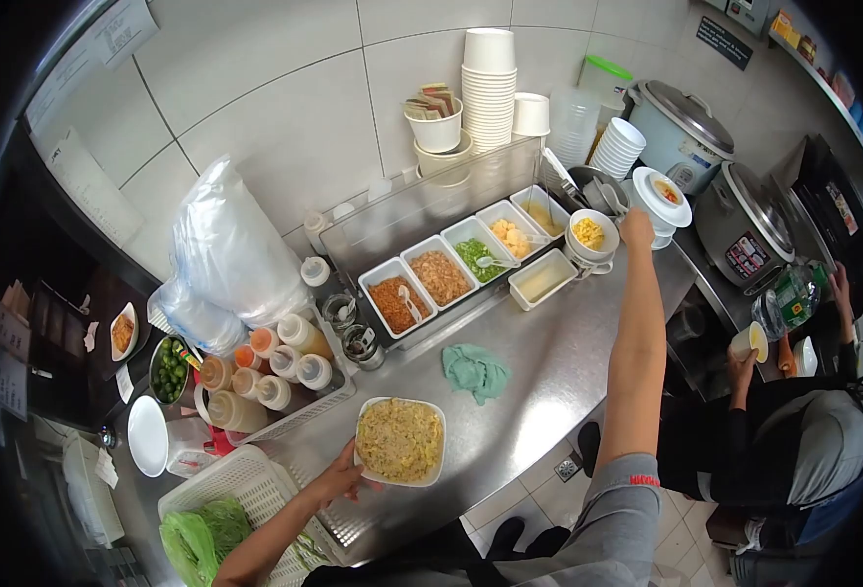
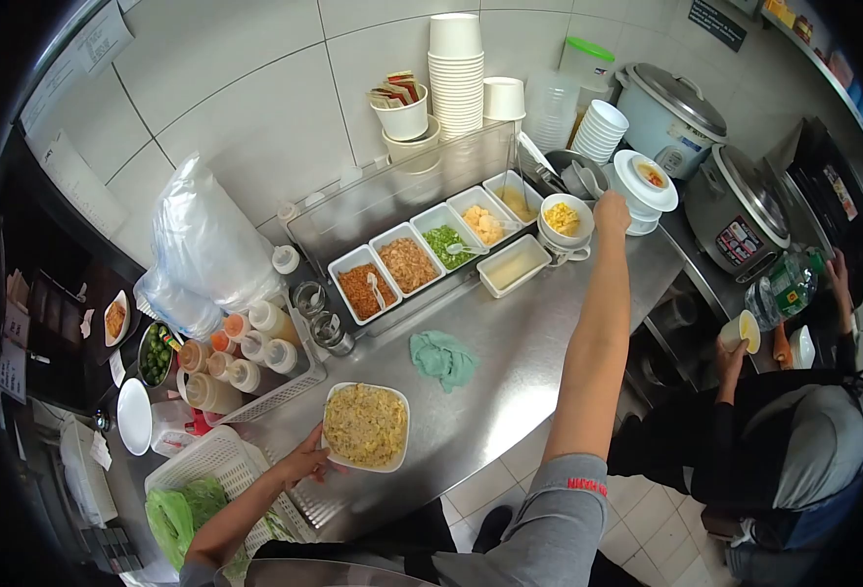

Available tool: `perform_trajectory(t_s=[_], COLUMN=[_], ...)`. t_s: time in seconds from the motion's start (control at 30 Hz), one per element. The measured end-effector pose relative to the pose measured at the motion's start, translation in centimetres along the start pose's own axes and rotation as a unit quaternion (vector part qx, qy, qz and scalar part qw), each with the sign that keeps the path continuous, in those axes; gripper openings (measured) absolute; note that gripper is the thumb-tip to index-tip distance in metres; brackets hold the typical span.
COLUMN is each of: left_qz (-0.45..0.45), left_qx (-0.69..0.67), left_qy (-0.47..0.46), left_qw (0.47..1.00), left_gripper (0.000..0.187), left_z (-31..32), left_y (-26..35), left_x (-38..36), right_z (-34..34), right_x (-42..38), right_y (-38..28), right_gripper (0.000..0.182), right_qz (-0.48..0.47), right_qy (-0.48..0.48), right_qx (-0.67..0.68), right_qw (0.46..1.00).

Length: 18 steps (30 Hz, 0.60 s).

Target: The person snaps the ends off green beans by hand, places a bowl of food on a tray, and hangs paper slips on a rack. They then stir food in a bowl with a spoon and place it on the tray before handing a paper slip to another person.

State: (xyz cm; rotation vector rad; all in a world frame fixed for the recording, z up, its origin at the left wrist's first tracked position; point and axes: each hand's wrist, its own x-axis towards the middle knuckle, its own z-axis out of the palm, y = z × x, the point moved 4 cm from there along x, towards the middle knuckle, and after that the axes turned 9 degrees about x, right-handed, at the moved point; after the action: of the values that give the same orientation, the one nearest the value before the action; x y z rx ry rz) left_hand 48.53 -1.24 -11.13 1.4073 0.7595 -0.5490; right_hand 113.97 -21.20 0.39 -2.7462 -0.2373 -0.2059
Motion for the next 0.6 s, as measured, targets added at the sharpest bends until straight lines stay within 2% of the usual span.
perform_trajectory(t_s=[0.07,0.2,0.3,0.33,0.43,0.47,0.5,0.57,0.6], left_qz=[-0.016,-0.005,0.008,0.011,0.037,0.041,0.037,0.034,0.035], left_qx=[-0.018,0.007,0.029,0.04,0.056,0.057,0.058,0.063,0.069], left_qy=[-0.049,-0.02,-0.004,0.001,0.018,0.025,0.039,0.057,0.059], left_qw=[0.999,1.0,1.0,0.999,0.998,0.997,0.997,0.996,0.995], left_gripper=[0.063,0.061,0.063,0.064,0.066,0.067,0.068,0.068,0.068], left_z=[-0.6,-0.1,0.1,0.2,0.0,-0.1,-0.4,-1.1,-1.4], left_y=[-0.8,-0.5,0.5,0.7,1.1,0.6,0.4,0.6,0.6], left_x=[0.0,-0.2,-0.4,-0.4,0.2,0.3,0.3,0.7,0.8], right_z=[-2.3,-4.7,-3.6,-3.1,1.4,1.1,0.3,-0.4,-0.6], right_x=[-1.2,-3.1,-3.9,-4.0,1.4,-0.2,-2.0,-4.9,-6.9], right_y=[-0.3,0.3,2.2,3.1,10.0,9.3,8.4,7.2,6.3], right_gripper=[0.019,0.011,0.013,0.015,0.018,0.021,0.023,0.027,0.027], right_qz=[-0.023,-0.103,-0.053,-0.013,0.099,0.129,0.163,0.148,0.142], right_qy=[0.055,0.26,0.194,0.187,0.219,0.19,0.151,0.124,0.066], right_qx=[-0.009,0.026,0.024,0.061,0.306,0.497,0.665,0.851,0.881], right_qw=[0.998,0.96,0.979,0.98,0.921,0.837,0.713,0.488,0.447])
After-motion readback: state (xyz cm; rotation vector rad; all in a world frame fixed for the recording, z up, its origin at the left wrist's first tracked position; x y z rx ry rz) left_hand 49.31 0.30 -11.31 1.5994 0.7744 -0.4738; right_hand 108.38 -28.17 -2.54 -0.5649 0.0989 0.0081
